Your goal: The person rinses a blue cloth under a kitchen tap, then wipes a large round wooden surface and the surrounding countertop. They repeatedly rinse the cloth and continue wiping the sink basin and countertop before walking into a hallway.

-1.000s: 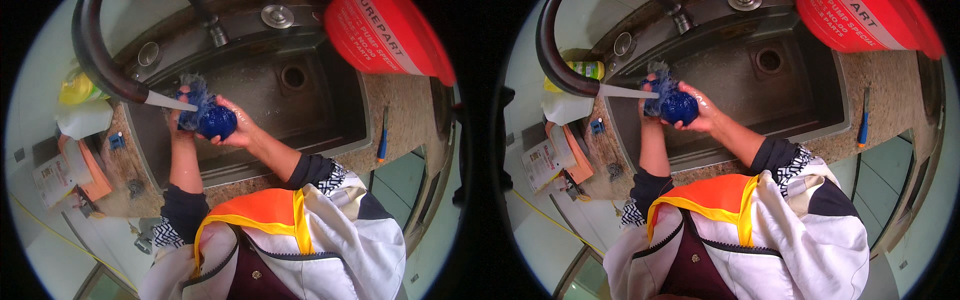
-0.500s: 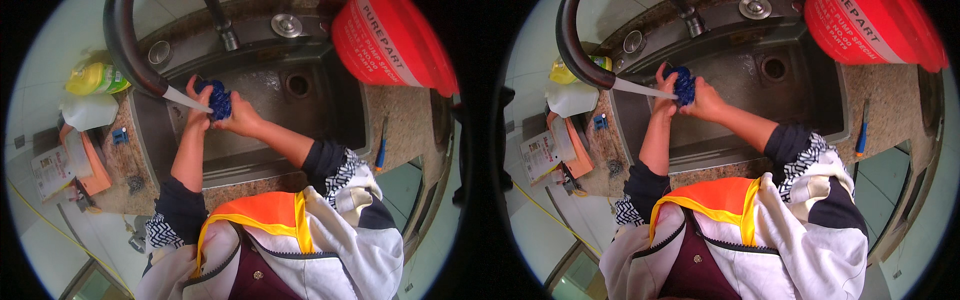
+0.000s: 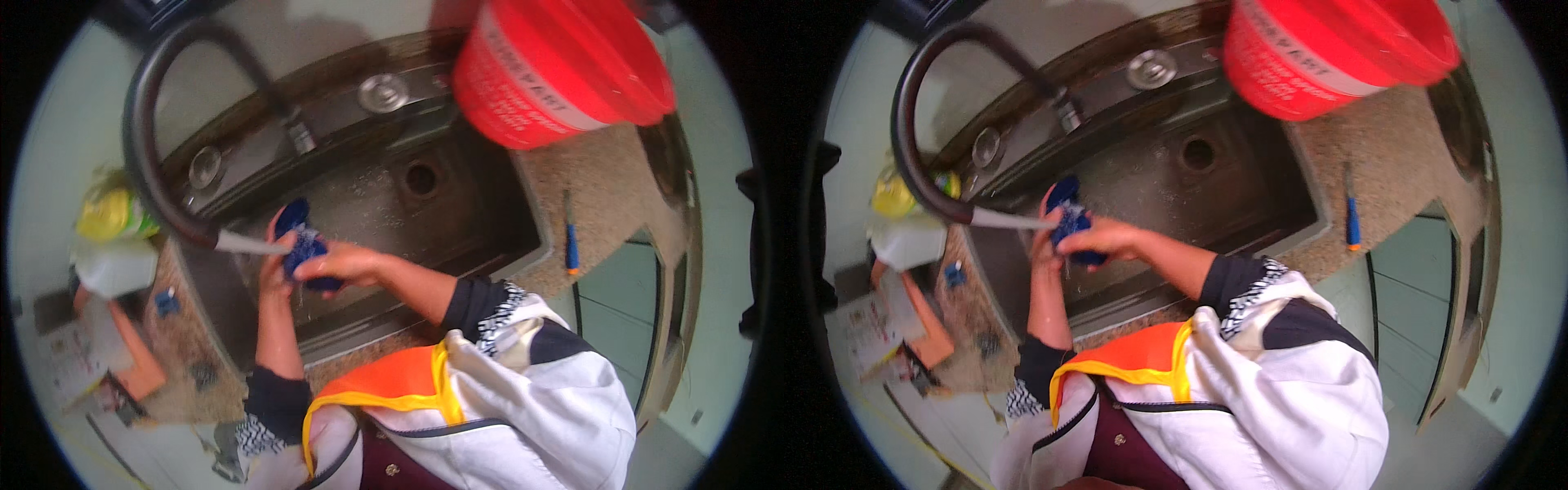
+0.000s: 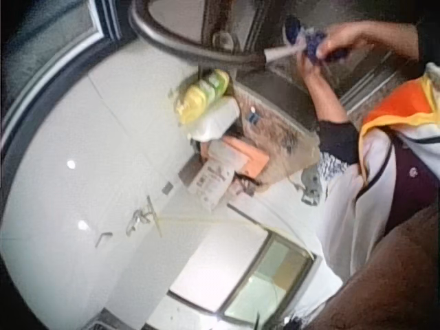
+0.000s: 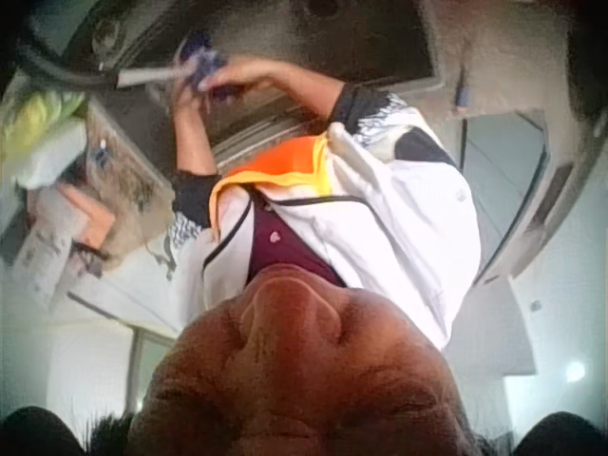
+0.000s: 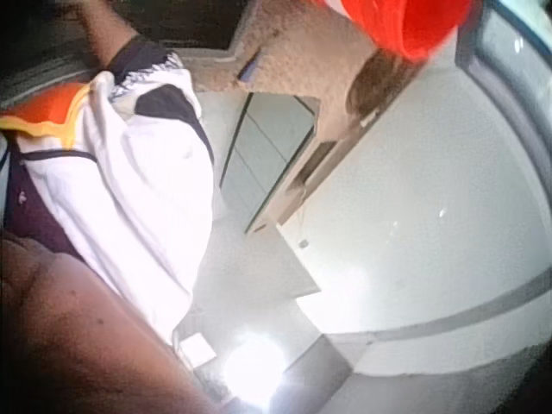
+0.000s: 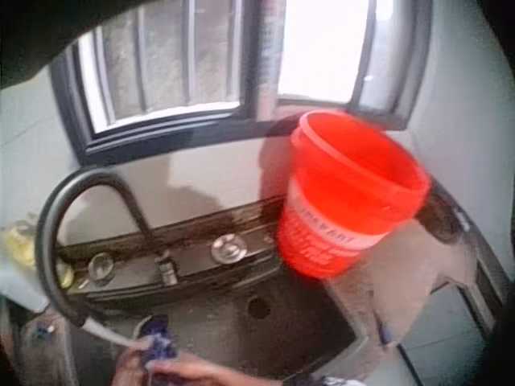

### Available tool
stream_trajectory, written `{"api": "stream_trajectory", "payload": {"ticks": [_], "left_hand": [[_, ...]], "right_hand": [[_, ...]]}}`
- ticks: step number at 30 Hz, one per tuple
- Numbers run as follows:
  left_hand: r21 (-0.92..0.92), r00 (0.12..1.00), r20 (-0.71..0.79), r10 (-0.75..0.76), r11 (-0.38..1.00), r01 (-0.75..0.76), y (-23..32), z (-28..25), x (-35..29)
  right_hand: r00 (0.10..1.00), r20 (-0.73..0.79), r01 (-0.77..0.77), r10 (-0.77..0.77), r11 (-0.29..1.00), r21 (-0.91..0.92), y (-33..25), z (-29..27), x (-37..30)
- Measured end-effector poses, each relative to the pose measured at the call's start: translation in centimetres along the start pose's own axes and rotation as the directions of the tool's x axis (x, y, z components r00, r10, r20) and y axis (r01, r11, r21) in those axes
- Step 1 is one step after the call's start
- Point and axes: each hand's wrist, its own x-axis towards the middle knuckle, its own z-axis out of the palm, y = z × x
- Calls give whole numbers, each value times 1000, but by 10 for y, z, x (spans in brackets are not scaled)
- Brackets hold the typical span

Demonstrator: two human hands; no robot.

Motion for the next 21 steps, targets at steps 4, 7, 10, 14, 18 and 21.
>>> {"api": "stream_trajectory", "payload": {"ticks": [4, 7, 10, 14, 18, 21], "left_hand": [[-328, 960, -223, -168, 941, 88, 3, -2, 5], [-364, 942, -264, -207, 926, 101, 0, 2, 8], [-293, 976, -62, -206, 939, 180, 1, 5, 4], [-246, 974, -76, -214, 950, 190, 6, 16, -6], [-238, 958, -225, -179, 963, 124, 6, 33, -5], [232, 924, -380, 37, 971, 57, 6, 34, -4]], "right_hand": [[864, -124, 168, -488, 512, -843, -47, -30, -8], [409, -245, 263, -879, 370, -891, -89, -49, 16], [357, -180, 240, -917, 277, -931, -118, -65, 39], [505, -269, 264, -820, 443, -856, -108, -69, 40], [880, -244, 292, -407, 869, -399, -37, -39, 18], [988, 151, -36, -28, 914, 404, 26, -13, 4]]}}
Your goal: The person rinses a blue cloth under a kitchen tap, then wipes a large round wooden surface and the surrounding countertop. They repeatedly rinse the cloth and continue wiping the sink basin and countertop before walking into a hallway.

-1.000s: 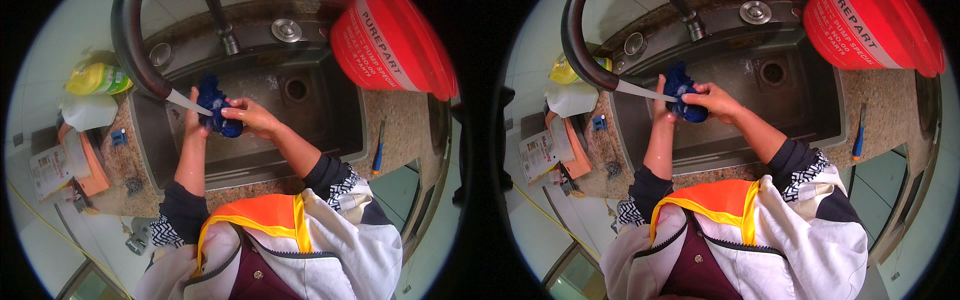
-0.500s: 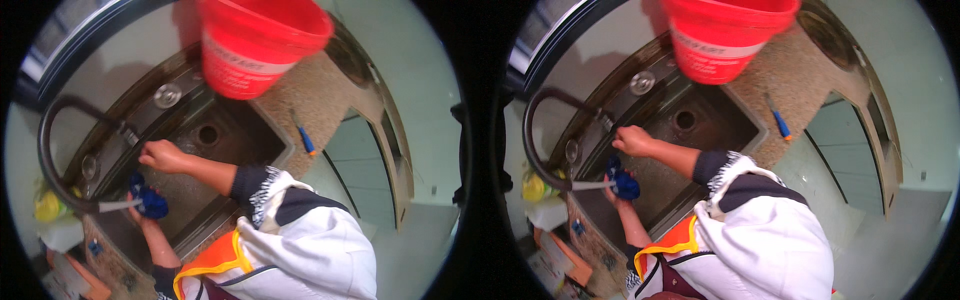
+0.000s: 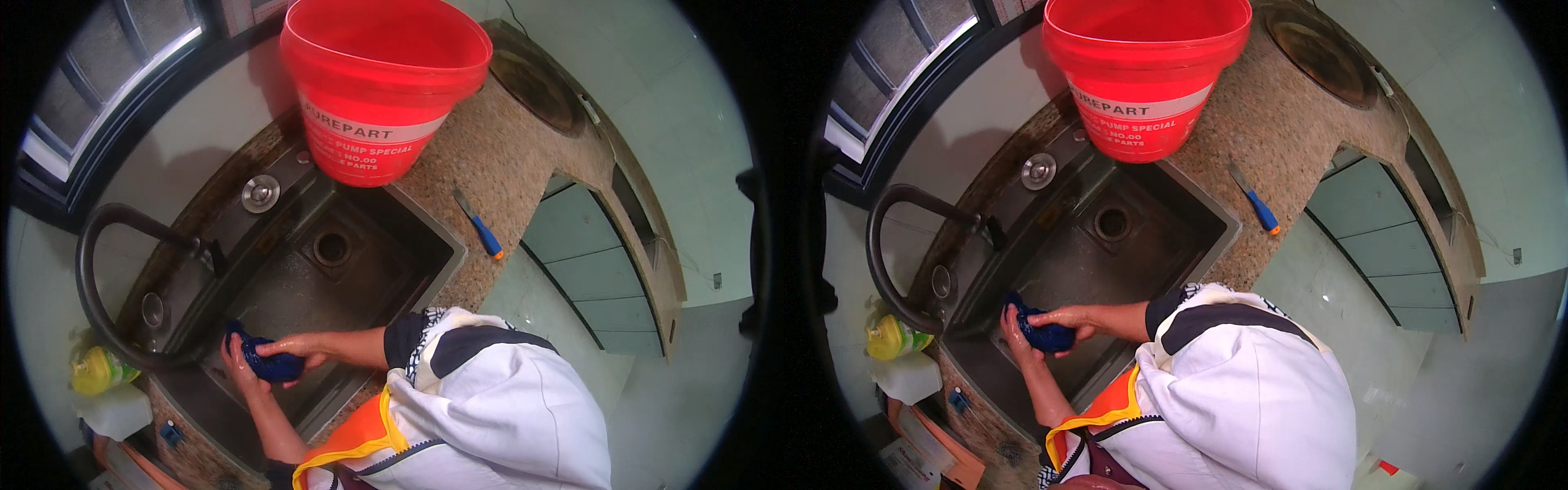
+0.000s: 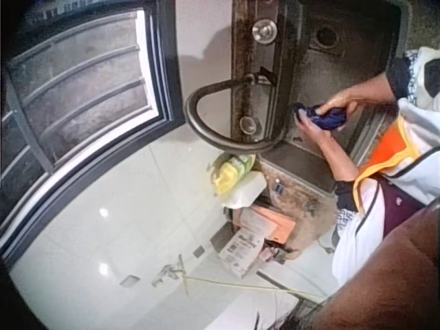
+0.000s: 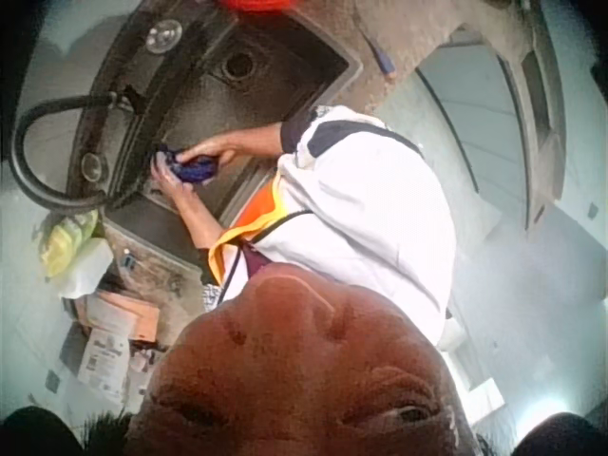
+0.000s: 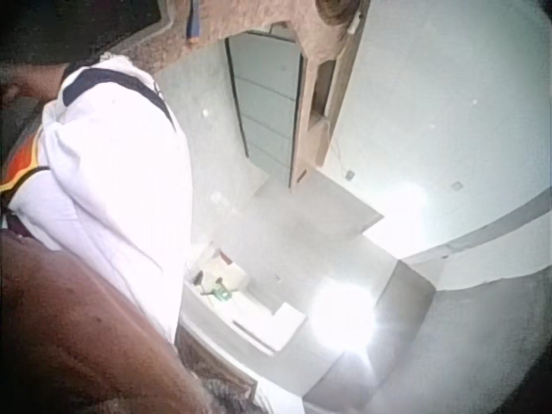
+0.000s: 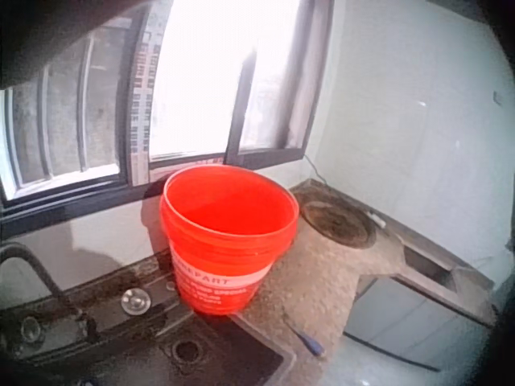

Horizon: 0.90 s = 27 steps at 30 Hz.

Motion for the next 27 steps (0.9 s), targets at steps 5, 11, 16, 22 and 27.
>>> {"api": "stream_trajectory", "payload": {"ticks": [5, 11, 16, 22, 27], "left_hand": [[-129, 938, 346, -26, 989, 75, -10, -37, 11], [-464, 583, 799, 150, 769, 439, -41, -34, 22], [-745, 786, 491, 376, 648, 155, -25, 1, -7], [-460, 866, 474, 162, 884, 87, 23, -1, -32], [-227, 893, 448, -55, 958, 173, 32, -2, -31]], "right_hand": [[995, 47, -100, 91, 959, 264, 16, 15, -3], [974, 227, -178, 7, 642, 746, 17, 53, -19], [997, 71, -46, -27, 536, 843, 18, 60, -23], [961, 262, -92, -83, 801, 591, 4, 58, -39], [999, 28, -18, 21, 995, -102, -3, 63, -48]]}}
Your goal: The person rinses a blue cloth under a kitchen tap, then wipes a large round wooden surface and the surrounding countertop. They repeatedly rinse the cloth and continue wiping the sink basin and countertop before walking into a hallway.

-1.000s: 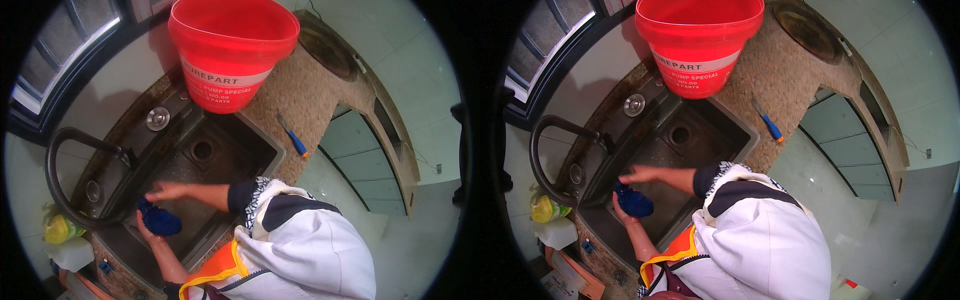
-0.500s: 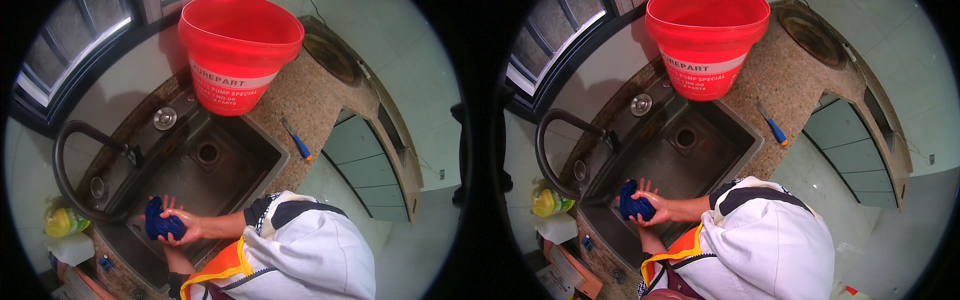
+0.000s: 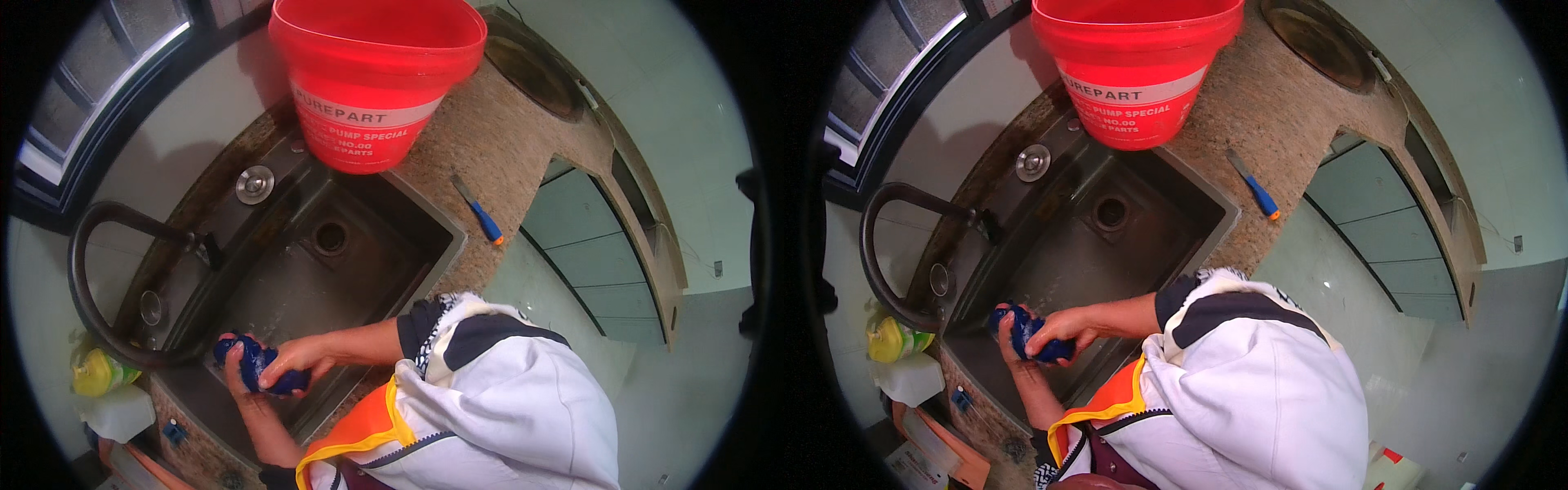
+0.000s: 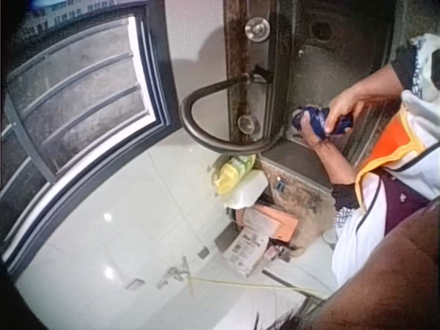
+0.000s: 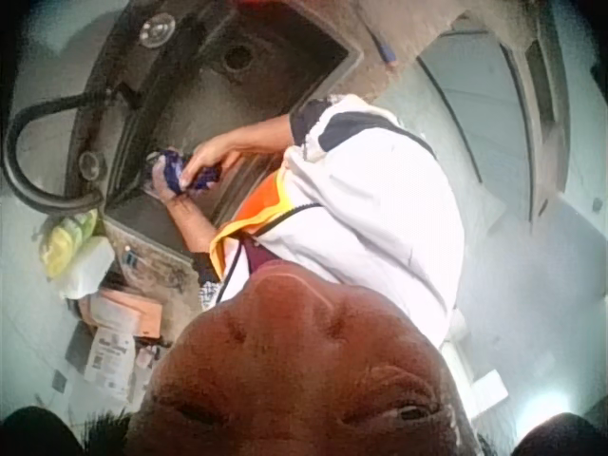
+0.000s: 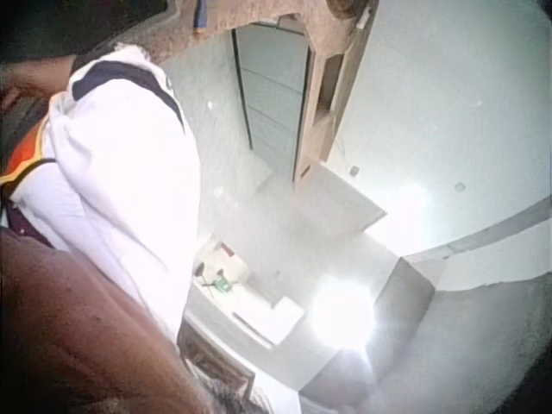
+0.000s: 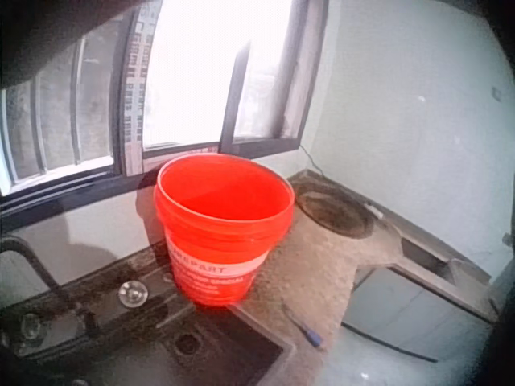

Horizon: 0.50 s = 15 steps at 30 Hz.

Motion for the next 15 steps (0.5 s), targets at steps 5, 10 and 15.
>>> {"api": "stream_trajectory", "payload": {"ticks": [5, 10, 15], "left_hand": [[369, 951, -310, -3, 921, 123, -12, -3, 19], [897, 950, -76, 302, 436, -67, -29, -8, 43], [990, 934, -86, 347, 134, 42, -41, 6, 53]], "right_hand": [[922, -378, -48, -83, 945, -324, 13, -5, 15], [786, -488, 45, -379, 822, -567, 43, -32, 47], [607, -506, 32, -613, 655, -755, 65, -62, 81]]}}
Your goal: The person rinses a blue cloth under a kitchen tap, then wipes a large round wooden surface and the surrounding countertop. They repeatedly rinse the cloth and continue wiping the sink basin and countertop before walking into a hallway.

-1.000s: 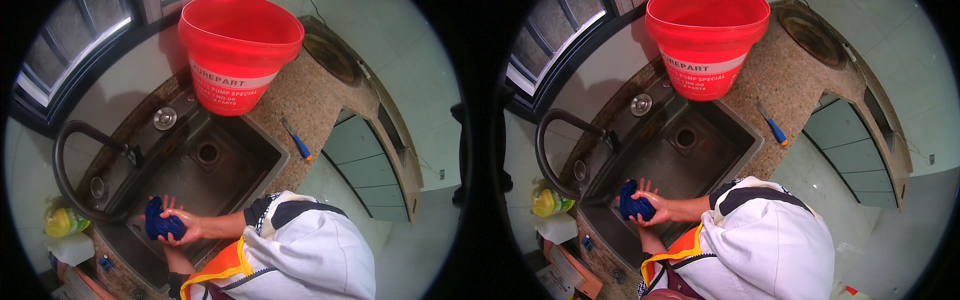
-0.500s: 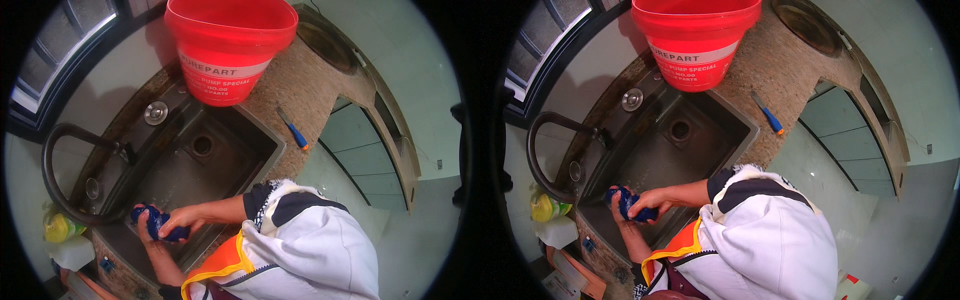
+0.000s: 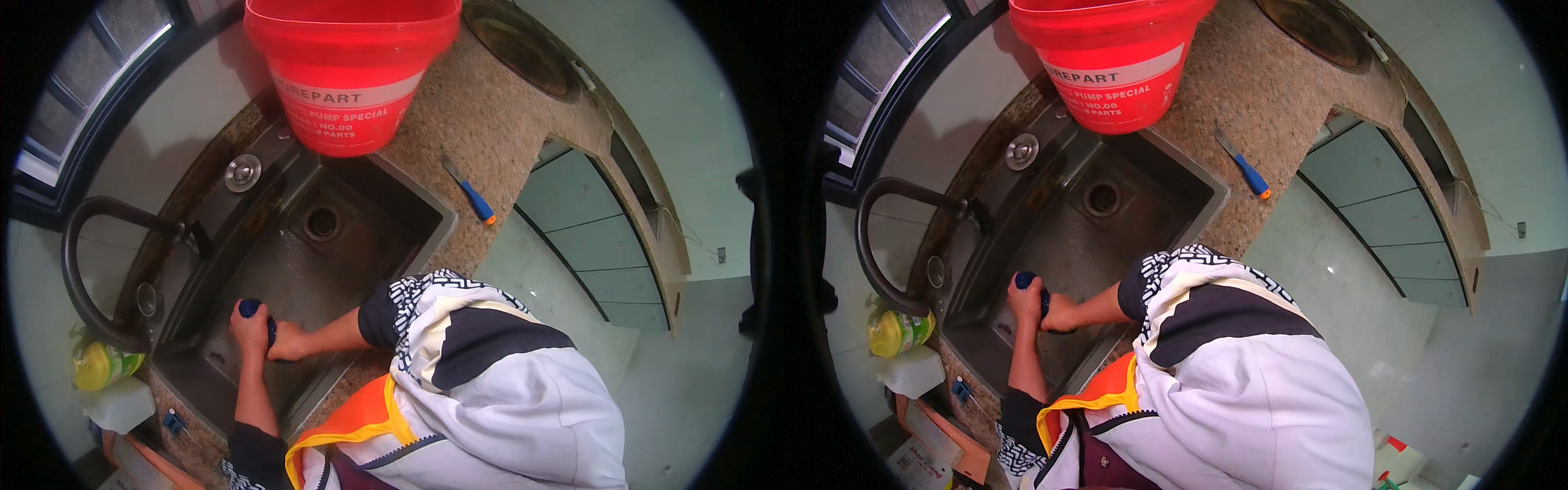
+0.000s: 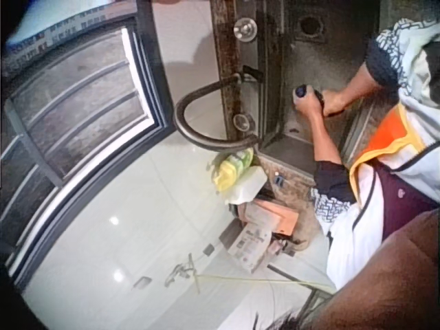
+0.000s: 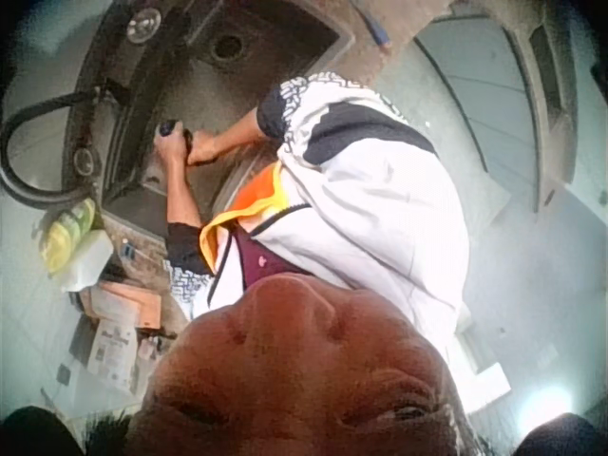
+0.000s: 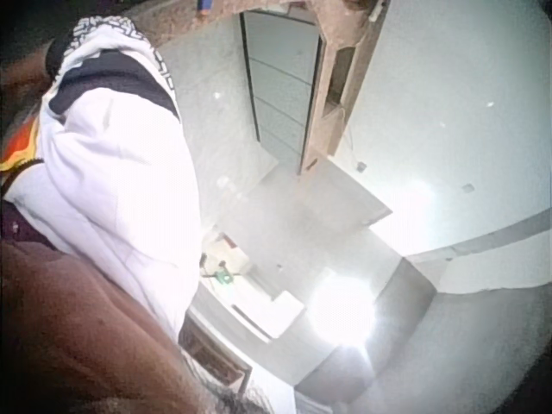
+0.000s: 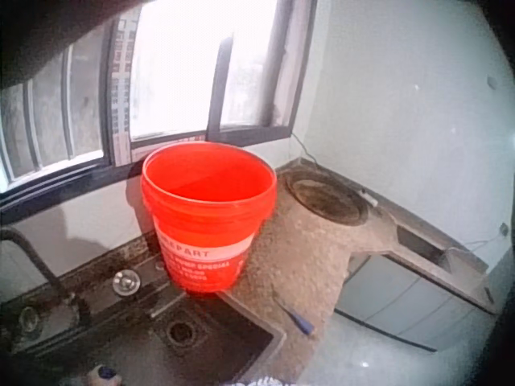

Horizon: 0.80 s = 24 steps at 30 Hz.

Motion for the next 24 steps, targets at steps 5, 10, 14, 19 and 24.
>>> {"api": "stream_trajectory", "payload": {"ticks": [5, 10, 14, 19, 24], "left_hand": [[-5, 999, 2, -37, 999, 37, 7, 11, 3], [-682, 959, 97, -265, 684, 258, -25, 2, 15], [-763, 833, 326, -448, 395, 512, -65, -16, 15], [-844, 850, 450, -272, 180, 505, -85, -24, 4], [-870, 917, 398, -33, 302, 389, -35, -26, -8]], "right_hand": [[974, -224, -20, 28, 999, 37, -4, -2, -13], [986, -68, 142, -152, 981, -134, -32, -51, -35], [926, -66, 126, -371, 471, -873, -35, -104, -54], [766, -488, 14, -417, 771, -637, -10, -219, -88], [581, -679, -451, -449, 517, -728, 56, -344, -131]]}}
